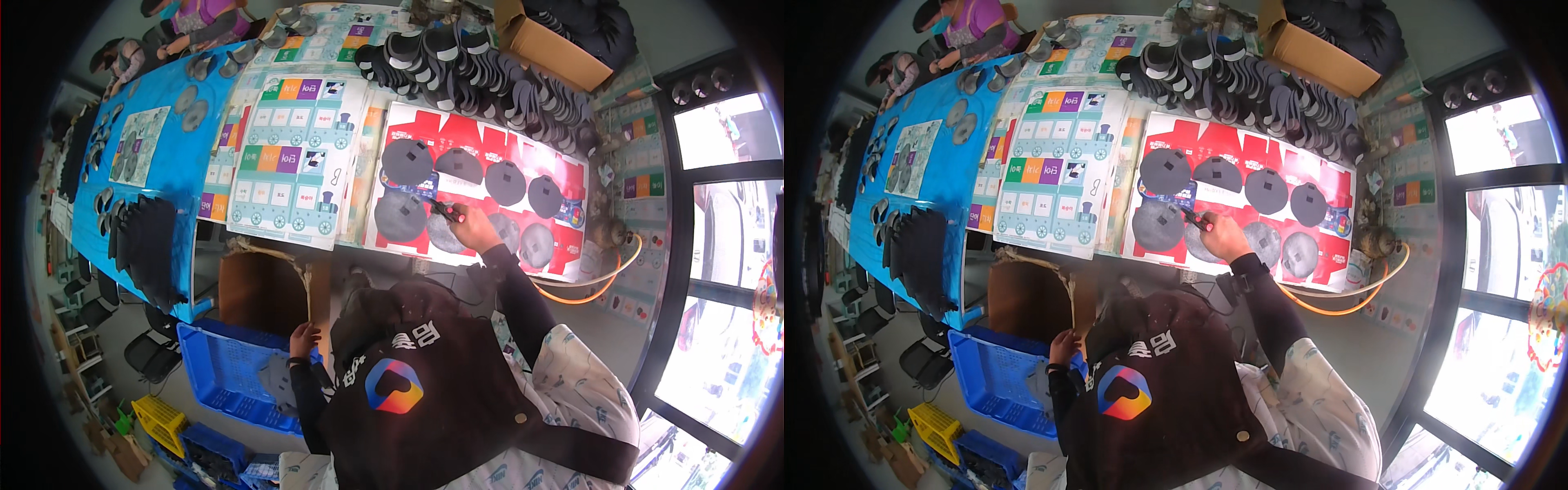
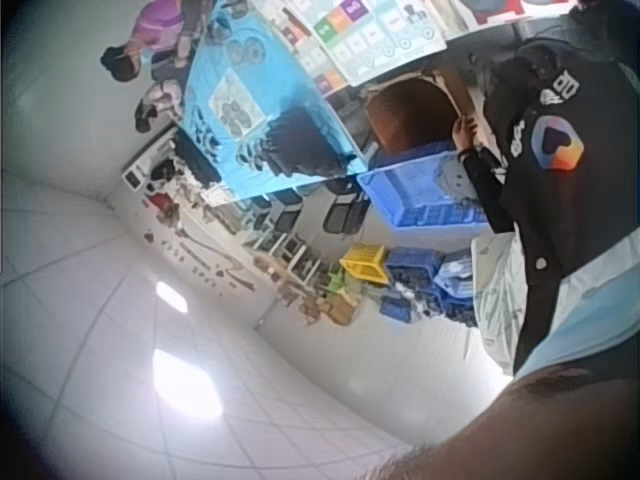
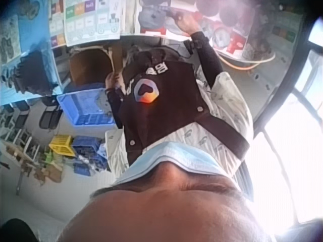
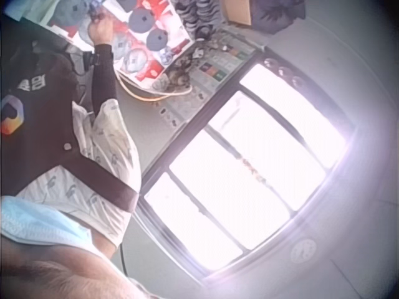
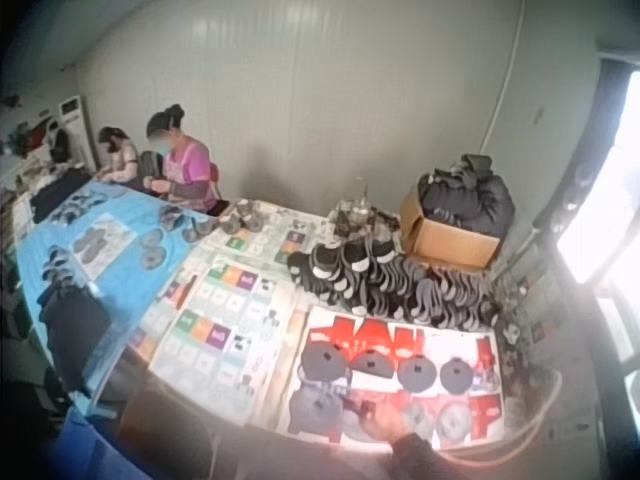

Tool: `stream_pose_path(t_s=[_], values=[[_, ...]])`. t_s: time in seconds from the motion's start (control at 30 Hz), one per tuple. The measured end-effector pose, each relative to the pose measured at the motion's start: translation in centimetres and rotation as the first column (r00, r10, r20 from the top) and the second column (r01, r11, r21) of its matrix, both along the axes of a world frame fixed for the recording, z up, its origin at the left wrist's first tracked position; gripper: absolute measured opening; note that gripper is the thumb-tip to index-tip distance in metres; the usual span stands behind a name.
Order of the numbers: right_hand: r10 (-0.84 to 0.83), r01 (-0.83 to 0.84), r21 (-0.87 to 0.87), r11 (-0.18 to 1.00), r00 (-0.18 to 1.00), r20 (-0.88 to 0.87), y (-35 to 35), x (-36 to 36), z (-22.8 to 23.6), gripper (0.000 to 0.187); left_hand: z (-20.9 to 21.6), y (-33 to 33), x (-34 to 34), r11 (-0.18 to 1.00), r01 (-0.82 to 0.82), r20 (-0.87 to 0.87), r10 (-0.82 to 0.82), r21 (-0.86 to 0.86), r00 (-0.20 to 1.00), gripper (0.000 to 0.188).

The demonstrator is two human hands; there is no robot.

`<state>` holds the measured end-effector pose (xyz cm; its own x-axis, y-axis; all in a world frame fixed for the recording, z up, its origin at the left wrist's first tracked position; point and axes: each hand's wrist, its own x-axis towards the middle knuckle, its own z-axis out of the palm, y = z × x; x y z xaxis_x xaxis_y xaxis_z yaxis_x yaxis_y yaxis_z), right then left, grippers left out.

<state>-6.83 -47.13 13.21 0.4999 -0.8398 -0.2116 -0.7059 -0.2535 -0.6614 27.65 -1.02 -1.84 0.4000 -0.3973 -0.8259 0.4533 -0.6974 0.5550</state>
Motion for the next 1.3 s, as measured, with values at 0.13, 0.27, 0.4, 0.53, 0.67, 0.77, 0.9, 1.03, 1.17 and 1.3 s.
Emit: stream_pose_path(t_s=[0.13,0.27,0.4,0.53,0.67,0.77,0.9,1.03,1.17,1.3], values=[[0.074,-0.074,0.010,0.997,0.997,-0.026,1.5,0.1,0.3,0.024,-0.4,0.8,-0.4,0.997,-0.070,-0.016,0.070,-0.029,0.997,0.028],[0.034,-0.039,0.179,0.983,0.999,0.028,1.8,0.9,-0.2,0.033,0.0,0.3,-0.8,0.999,-0.034,-0.023,0.034,0.009,0.999,0.032],[-0.029,0.008,0.250,0.968,0.996,0.079,1.5,1.2,-1.2,0.036,0.1,0.7,-0.8,1.000,-0.001,-0.014,0.001,0.008,1.000,0.033],[0.193,-0.157,0.392,0.907,0.980,-0.055,1.4,2.1,0.1,0.035,0.0,0.9,-0.9,1.000,-0.023,-0.013,0.023,0.010,1.000,0.033],[0.193,-0.174,0.200,0.964,0.978,-0.078,1.5,1.6,-0.1,0.031,-0.1,1.1,-1.0,0.999,-0.048,-0.005,0.048,0.001,0.999,0.031],[0.071,-0.076,0.146,0.986,0.997,0.044,1.6,1.8,0.3,0.025,-0.5,1.9,-1.5,0.999,-0.045,-0.014,0.045,0.008,0.999,0.029],[0.237,-0.236,0.198,0.951,0.971,0.022,1.4,2.3,-0.5,0.022,-0.7,2.0,-1.9,0.999,-0.041,-0.045,0.041,0.006,0.998,0.029],[0.220,-0.218,0.071,0.973,0.975,-0.017,0.7,1.1,-1.1,0.020,-0.7,2.1,-1.8,0.998,-0.059,-0.036,0.059,0.009,0.998,0.029],[0.098,-0.095,-0.080,0.992,0.995,0.033,0.3,1.1,-1.2,0.017,-0.6,2.0,-2.0,0.998,-0.057,-0.044,0.058,0.022,0.997,0.030],[0.213,-0.208,-0.077,0.975,0.975,0.058,0.6,1.1,0.2,0.016,-0.4,1.9,-2.3,0.999,-0.049,-0.075,0.049,0.004,0.996,0.031]])
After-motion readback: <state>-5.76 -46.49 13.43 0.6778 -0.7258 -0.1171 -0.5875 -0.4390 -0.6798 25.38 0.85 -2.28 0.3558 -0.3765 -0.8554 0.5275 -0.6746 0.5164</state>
